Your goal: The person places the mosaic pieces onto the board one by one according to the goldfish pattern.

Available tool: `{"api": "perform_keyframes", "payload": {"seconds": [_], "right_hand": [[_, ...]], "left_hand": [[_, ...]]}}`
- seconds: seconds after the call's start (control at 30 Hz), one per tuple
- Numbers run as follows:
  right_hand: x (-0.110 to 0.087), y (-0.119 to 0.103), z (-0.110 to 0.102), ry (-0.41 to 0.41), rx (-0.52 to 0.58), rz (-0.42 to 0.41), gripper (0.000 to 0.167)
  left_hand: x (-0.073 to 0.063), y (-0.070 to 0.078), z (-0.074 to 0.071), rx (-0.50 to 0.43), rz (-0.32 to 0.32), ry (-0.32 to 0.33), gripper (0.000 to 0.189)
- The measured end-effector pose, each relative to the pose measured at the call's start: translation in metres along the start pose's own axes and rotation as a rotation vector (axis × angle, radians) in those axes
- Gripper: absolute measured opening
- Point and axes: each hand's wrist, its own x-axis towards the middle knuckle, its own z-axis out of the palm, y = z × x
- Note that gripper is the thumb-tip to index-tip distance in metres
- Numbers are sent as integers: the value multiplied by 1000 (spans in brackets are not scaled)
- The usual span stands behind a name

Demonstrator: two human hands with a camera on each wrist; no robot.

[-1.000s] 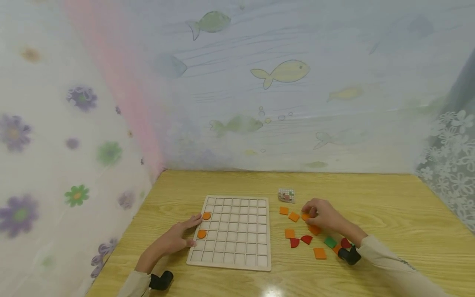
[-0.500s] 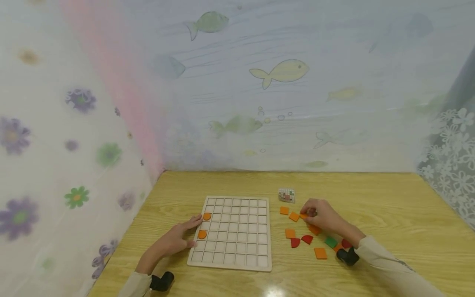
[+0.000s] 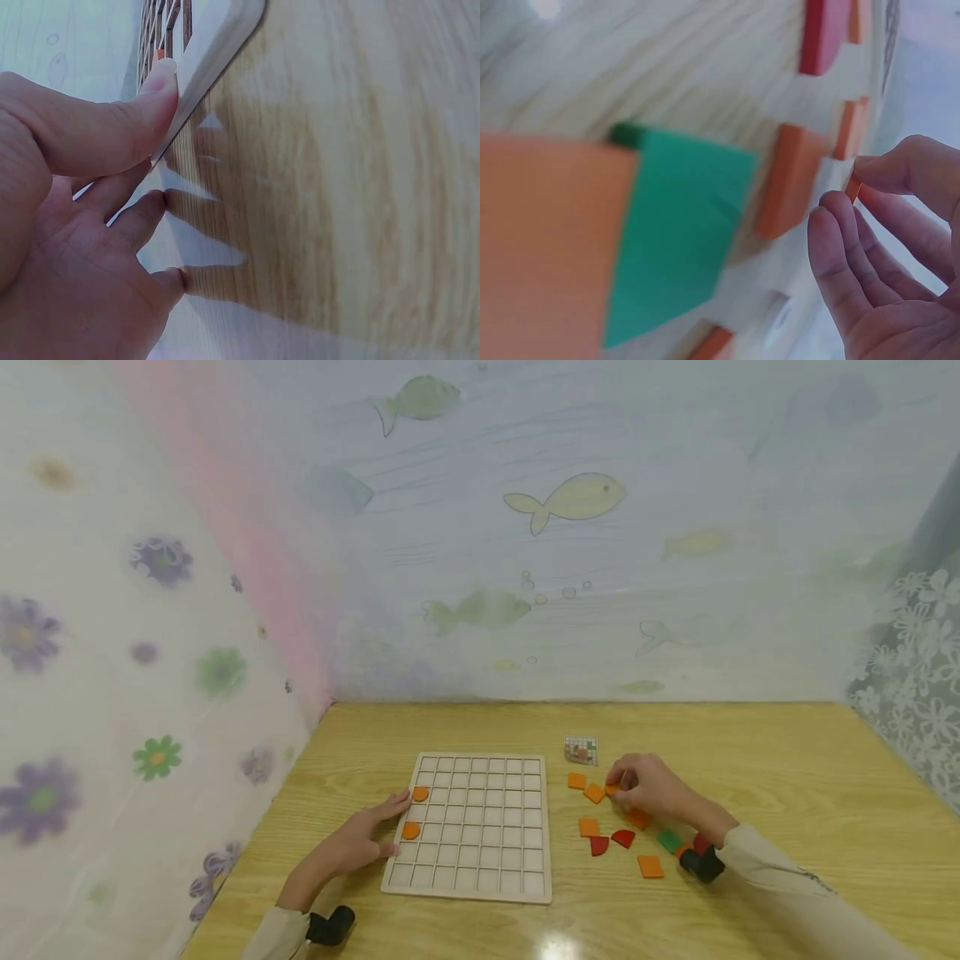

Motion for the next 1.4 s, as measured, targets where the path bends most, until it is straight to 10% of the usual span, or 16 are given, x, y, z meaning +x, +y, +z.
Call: {"api": "perform_keyframes", "payload": {"seconds": [1.4], "right_hand": [[51, -96, 63, -122, 170, -307, 11]], "left_hand": [[2, 2, 0, -29, -38, -8, 70]]}}
